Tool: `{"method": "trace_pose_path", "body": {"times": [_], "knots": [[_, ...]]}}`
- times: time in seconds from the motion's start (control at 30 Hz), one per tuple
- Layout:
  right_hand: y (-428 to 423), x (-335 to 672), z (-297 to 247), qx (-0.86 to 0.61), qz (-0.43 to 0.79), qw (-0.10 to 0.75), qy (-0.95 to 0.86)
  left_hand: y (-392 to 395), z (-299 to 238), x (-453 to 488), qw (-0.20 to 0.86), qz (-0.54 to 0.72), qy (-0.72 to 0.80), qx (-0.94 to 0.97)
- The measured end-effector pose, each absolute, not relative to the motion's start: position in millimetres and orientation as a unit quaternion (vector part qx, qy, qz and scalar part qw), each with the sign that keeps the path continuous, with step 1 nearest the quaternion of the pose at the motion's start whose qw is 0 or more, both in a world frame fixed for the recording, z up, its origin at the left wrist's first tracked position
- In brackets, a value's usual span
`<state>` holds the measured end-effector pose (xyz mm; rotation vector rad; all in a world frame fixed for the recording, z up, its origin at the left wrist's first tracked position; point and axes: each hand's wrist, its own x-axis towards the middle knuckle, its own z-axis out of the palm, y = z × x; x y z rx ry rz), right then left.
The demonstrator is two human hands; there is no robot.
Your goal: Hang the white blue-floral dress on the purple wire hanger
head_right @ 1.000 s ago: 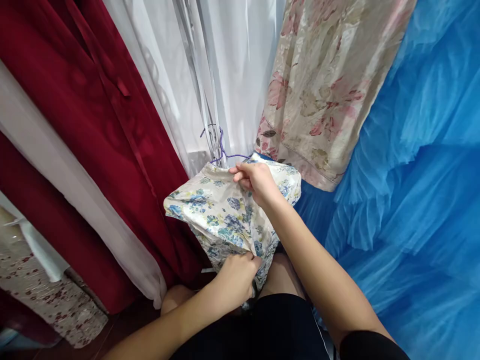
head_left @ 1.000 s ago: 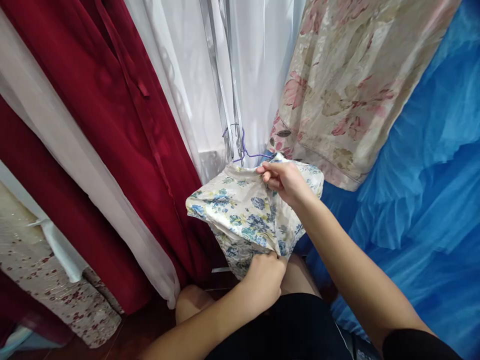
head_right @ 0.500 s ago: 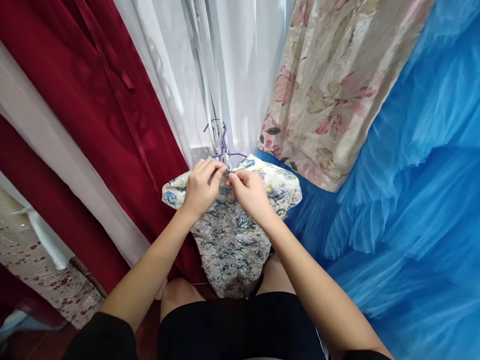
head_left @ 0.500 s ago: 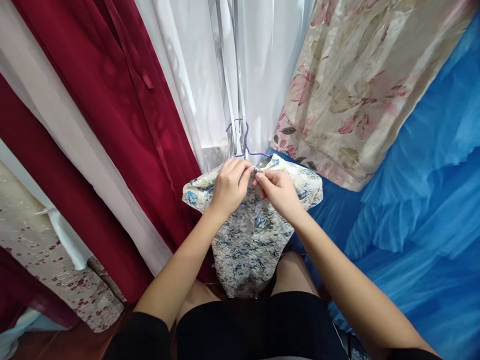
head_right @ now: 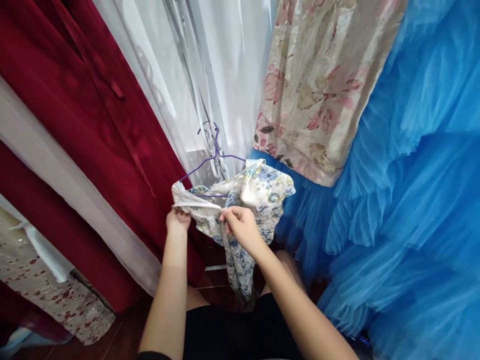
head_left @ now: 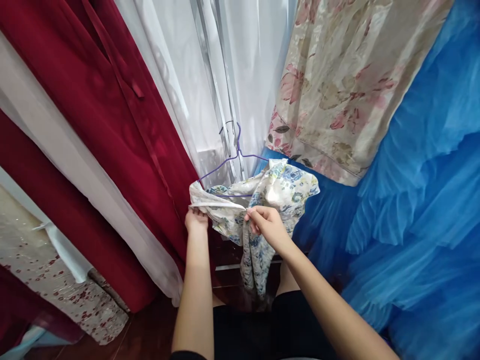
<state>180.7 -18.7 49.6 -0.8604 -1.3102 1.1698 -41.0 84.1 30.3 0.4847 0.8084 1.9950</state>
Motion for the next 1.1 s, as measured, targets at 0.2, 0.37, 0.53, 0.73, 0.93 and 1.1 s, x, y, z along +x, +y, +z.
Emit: {"method": "trace_pose_path", "body": {"times": [0.2, 0.37, 0.53, 0.73, 0.93, 1.1], "knots": [[-49.2, 191.8, -15.1, -0.389, 0.475, 0.747, -0.257, 34.5, -27.4, 14.0, 0.479, 0.787, 0.363, 0.137], [-56.5, 207.6, -40.5, -0.404, 0.46, 0.757, -0.23, -5.3, -55.5, 25.1, 0.465, 0.779, 0.392, 0.151], [-43.8, 230.5, -58.1, -0.391, 0.485, 0.761, -0.184, -21.8, -75.1, 24.0, 0.489, 0.731, 0.437, 0.187], [-36.7, 252.3, -87.3, -0.408, 0.45, 0.78, -0.148, -36.6, -44.6, 45.8, 0.479, 0.732, 0.358, 0.327], [-47.4, 240.5, -86.8, -0.445, 0.398, 0.791, -0.132, -67.1, -10.1, 73.0, 0.471, 0.686, 0.338, 0.44], [-70.2, 219.5, -44.5, -0.427, 0.5, 0.63, -0.412, -85.5, 9.1, 82.1, 0.397, 0.615, 0.354, 0.582]]}}
